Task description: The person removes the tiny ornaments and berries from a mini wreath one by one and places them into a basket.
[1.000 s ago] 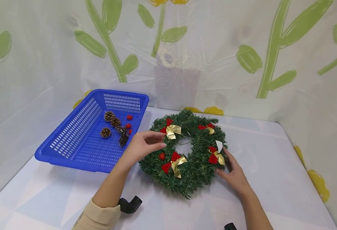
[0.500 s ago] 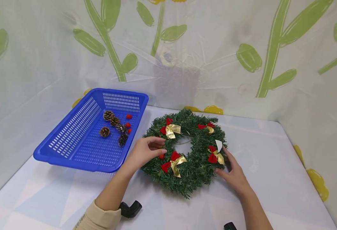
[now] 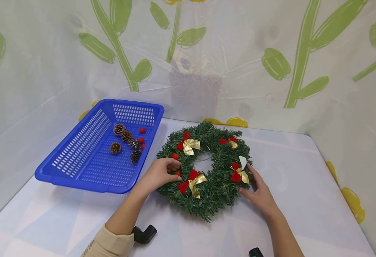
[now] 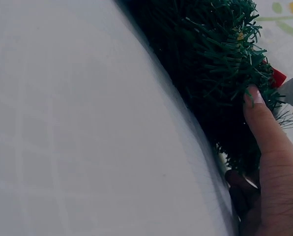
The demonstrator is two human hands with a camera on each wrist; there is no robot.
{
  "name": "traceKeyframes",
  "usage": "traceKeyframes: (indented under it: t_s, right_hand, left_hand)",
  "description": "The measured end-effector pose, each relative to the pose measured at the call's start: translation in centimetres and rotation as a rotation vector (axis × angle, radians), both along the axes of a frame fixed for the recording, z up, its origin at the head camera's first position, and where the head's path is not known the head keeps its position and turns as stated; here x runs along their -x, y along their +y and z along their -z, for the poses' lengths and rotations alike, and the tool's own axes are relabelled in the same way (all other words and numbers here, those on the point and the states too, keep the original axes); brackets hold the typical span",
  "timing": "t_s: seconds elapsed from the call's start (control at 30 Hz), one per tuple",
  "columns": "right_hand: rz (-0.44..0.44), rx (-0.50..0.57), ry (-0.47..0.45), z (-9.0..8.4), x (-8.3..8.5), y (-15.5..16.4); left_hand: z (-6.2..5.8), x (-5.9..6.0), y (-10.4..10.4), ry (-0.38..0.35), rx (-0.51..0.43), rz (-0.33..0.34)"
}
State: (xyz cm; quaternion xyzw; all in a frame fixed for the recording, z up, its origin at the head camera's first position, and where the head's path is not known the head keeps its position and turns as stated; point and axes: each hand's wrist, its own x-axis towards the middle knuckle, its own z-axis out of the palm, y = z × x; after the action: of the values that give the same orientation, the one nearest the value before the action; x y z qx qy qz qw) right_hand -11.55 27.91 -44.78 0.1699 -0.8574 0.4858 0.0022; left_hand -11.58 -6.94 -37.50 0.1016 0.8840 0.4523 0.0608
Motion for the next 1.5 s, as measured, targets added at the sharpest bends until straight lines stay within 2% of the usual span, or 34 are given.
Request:
traceKeyframes:
  t_s: [0.23,0.6,0.8,1.1,1.27,1.5]
  right_hand:
    - [-0.016,0.008,-0.004,0.2,0.1,-0.1]
    - [-0.006,0.0,-0.007,0.1,-0.1,-0.3]
    - [-0.005,0.008,-0.007,0.1,-0.1,-0.3]
    - [0.0,0.001,-0.02,0.1,0.1,-0.2]
    - [-0.003,0.017,-0.016,0.0,0.1,-0.1]
    - [-0.014,0.046,-0.003,0.2,0.0,-0.1]
  left_hand:
    - [0.7,0.0,-0.5,-0.017,-0.02,0.046]
    - [2.0,-0.1,-0.8,-0.017,-0.089,0.038]
    - [2.0,0.1,-0.9,-0.019,-0.106,0.043]
    - [2.1,0.2,-0.9,0.021,-0.12,0.03]
    - [1.9,0.1,-0.6,0.049,-0.108,0.001]
    - [1.6,-0.1,-0.1,0.067,-0.209,-0.04]
